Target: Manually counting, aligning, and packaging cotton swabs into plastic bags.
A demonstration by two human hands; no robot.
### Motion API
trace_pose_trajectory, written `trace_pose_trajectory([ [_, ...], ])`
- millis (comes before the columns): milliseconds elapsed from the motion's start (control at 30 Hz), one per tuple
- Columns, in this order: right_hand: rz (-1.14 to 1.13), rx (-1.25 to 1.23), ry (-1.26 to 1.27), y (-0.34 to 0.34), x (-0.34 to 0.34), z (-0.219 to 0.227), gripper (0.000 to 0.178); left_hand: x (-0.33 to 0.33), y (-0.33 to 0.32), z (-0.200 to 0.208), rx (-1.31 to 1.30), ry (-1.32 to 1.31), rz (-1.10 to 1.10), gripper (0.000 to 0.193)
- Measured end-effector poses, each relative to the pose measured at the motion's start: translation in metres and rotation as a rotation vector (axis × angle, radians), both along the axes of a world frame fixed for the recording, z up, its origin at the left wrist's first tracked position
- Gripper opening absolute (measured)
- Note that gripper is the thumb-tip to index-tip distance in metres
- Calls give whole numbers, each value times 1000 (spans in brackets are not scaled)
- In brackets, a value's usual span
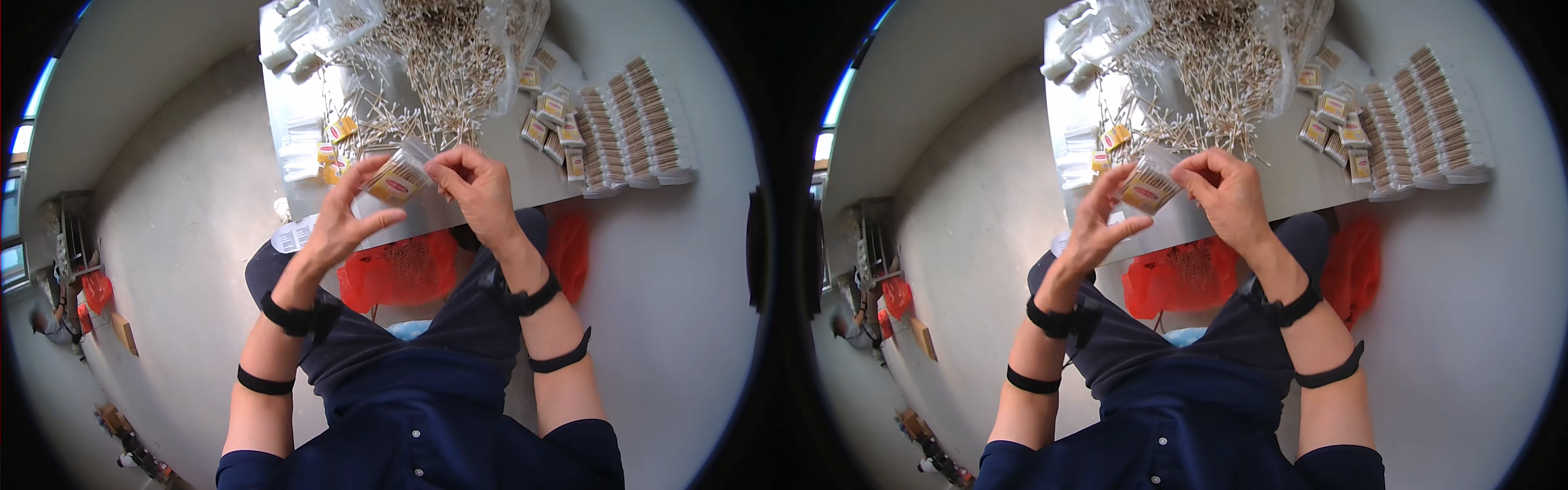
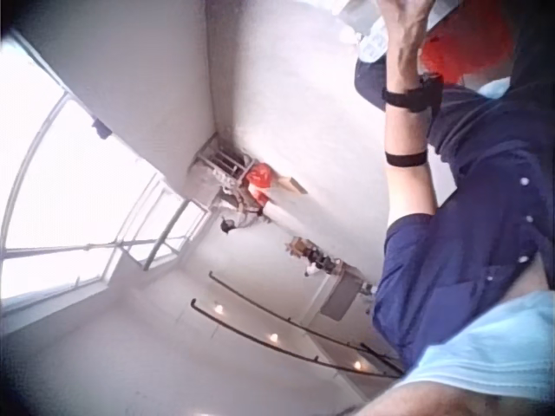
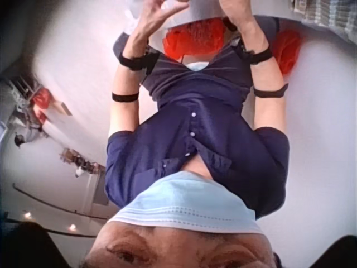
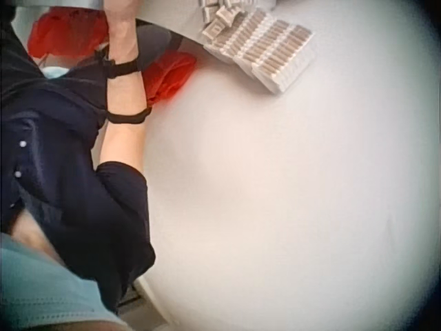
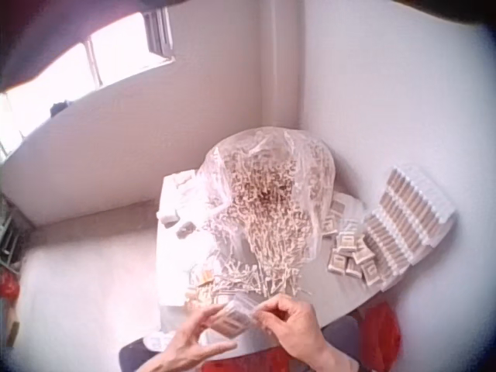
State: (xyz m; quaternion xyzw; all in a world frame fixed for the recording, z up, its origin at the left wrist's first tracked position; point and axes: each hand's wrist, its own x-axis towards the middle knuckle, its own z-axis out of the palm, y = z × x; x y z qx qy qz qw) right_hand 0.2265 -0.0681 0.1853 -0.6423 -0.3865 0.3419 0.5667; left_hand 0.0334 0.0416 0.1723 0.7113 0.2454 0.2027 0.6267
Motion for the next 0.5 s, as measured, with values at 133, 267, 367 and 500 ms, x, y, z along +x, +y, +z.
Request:
trace_pose_trajectory([
  [133, -9, 103, 538, -39, -34, 31, 12, 0, -67, 39, -500, -469, 320, 56],
  [267, -64, 307, 1056, -78, -74, 44, 15, -2, -121, 76, -403, -483, 416, 42],
  [367, -37, 316, 967, -100, -93, 55, 18, -2, -149, 107, -379, -577, 407, 37],
  [500, 77, 478, 930, -121, -92, 61, 31, -11, -175, 135, -172, -510, 374, 34],
])
